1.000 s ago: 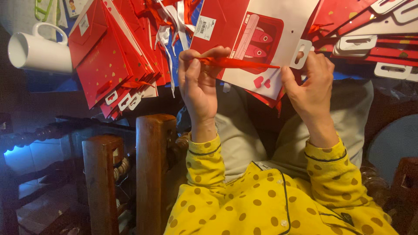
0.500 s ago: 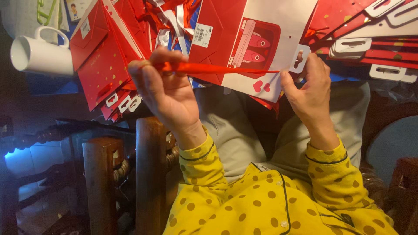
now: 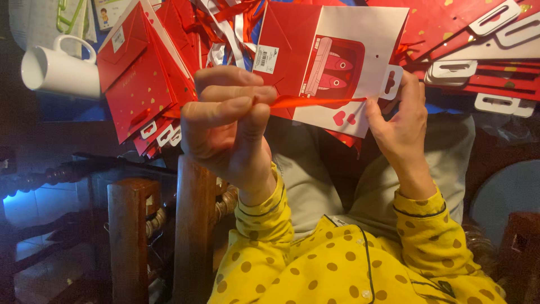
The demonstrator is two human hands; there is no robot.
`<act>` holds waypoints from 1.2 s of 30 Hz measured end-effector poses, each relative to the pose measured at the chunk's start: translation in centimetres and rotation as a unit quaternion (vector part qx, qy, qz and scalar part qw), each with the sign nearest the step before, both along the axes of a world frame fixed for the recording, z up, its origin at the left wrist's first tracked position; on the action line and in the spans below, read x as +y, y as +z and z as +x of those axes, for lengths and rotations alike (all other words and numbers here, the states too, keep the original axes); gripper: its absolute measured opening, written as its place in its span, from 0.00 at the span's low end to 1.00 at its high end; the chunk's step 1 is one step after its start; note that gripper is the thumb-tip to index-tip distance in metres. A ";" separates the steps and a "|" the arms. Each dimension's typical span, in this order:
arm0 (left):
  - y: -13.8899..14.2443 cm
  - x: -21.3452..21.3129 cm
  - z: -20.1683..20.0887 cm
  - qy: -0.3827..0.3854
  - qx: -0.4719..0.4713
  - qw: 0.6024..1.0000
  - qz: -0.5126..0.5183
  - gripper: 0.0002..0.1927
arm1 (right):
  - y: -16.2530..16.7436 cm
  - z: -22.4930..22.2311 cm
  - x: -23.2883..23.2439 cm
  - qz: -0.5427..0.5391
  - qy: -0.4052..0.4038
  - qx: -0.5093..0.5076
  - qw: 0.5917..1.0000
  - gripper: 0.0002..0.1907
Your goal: The person threads red ribbons through the handles of small red gift bags and ties them into bows. They handle multiple bags one at a time, adjusting the ribbons and securing the knots.
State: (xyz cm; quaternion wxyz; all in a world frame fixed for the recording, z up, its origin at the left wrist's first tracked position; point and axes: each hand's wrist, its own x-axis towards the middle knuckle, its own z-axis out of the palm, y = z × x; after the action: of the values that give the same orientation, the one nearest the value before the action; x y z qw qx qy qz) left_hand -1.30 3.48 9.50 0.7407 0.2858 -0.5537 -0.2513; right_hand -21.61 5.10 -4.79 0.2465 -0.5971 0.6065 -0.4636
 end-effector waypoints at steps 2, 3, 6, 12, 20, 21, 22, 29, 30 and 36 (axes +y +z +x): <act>0.3 0.1 -0.2 -0.002 -0.009 1.000 -0.007 0.09 | 0.0 0.0 0.0 -0.013 0.003 -0.018 1.000 0.21; 0.1 -0.1 -0.4 -0.005 -0.013 1.000 -0.004 0.09 | 0.0 0.1 0.1 -0.010 0.000 -0.023 1.000 0.21; -1.1 -1.2 -0.9 -0.007 -0.071 0.997 0.025 0.10 | -0.1 0.2 0.1 -0.003 -0.008 -0.039 0.999 0.22; -6.7 -4.6 -3.8 -0.039 -0.273 0.946 0.169 0.11 | -0.1 0.3 -0.1 -0.033 0.002 -0.037 0.999 0.22; -11.5 -5.7 -5.2 0.011 -0.368 0.921 0.128 0.06 | 0.7 0.5 0.4 -0.033 0.007 -0.001 0.999 0.24; -11.6 -5.7 -5.2 0.009 -0.378 0.917 0.124 0.07 | 0.9 0.6 0.4 -0.027 0.006 0.002 1.000 0.25; -11.6 -5.8 -5.1 0.006 -0.388 0.914 0.119 0.07 | 1.1 0.6 0.4 -0.020 0.005 0.006 1.000 0.26; -11.8 -6.1 -4.9 0.014 -0.422 0.898 0.122 0.08 | 4.0 -0.6 -0.1 -0.075 0.066 0.176 0.979 0.34; -12.0 -6.1 -5.0 0.000 -0.407 0.906 0.116 0.08 | 4.2 -0.7 -0.4 -0.077 0.076 0.168 0.980 0.32; -13.1 -6.3 -4.9 -0.005 -0.403 0.910 0.094 0.11 | 2.8 -0.6 -3.0 -0.078 0.041 0.157 0.984 0.24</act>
State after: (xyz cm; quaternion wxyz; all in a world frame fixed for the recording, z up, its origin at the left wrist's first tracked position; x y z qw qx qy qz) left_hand -6.15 -2.86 -3.59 0.4226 0.4288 -0.7803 -0.1692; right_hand -22.23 2.12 -2.02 0.1201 -0.7042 0.5745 -0.3996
